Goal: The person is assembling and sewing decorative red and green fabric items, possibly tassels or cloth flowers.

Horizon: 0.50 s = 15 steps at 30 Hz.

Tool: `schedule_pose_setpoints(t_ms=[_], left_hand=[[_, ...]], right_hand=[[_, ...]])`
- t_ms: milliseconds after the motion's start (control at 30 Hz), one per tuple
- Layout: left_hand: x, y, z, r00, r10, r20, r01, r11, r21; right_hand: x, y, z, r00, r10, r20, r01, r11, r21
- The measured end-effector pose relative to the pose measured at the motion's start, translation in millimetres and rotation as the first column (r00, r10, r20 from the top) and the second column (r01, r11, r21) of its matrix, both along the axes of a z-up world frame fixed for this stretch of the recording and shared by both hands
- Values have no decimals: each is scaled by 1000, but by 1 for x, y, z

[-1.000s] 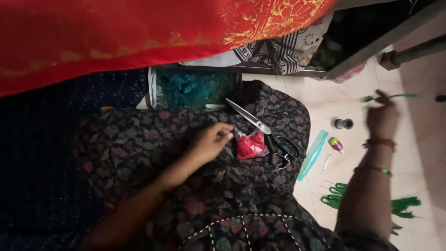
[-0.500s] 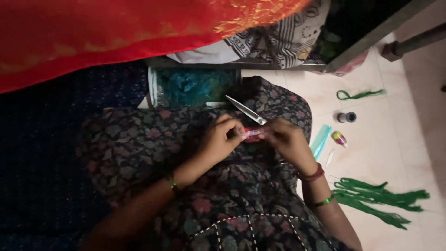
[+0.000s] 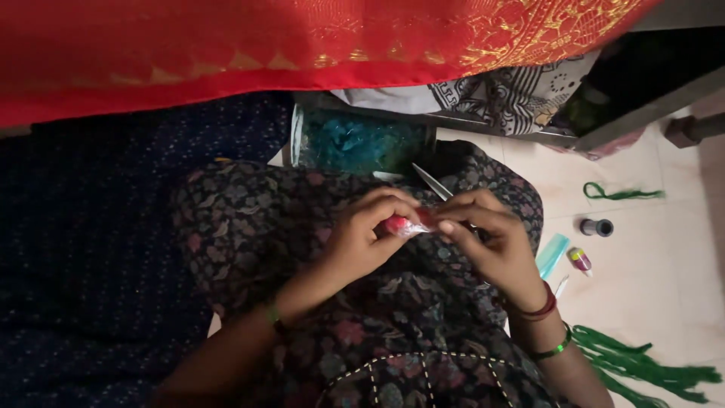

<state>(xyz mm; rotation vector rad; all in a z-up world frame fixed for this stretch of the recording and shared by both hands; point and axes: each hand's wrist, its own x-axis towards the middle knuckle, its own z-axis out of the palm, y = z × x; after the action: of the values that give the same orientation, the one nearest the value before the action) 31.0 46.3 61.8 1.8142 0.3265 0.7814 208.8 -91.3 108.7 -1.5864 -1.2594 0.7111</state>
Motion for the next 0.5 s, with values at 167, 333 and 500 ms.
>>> schedule_pose_setpoints(t_ms=[167, 333, 500], left_hand=[[-1, 3, 6, 999, 20, 26, -23, 993, 115], [-5, 7, 5, 998, 32, -55, -26, 995, 101], [-3, 10, -9, 989, 76, -126, -48, 976, 214]], right_hand=[[-10, 11, 6, 922, 10, 388, -40, 997, 70], [-17, 21, 6, 905, 34, 423, -65, 996, 60], [-19, 29, -9, 858, 43, 512, -91, 993, 69]])
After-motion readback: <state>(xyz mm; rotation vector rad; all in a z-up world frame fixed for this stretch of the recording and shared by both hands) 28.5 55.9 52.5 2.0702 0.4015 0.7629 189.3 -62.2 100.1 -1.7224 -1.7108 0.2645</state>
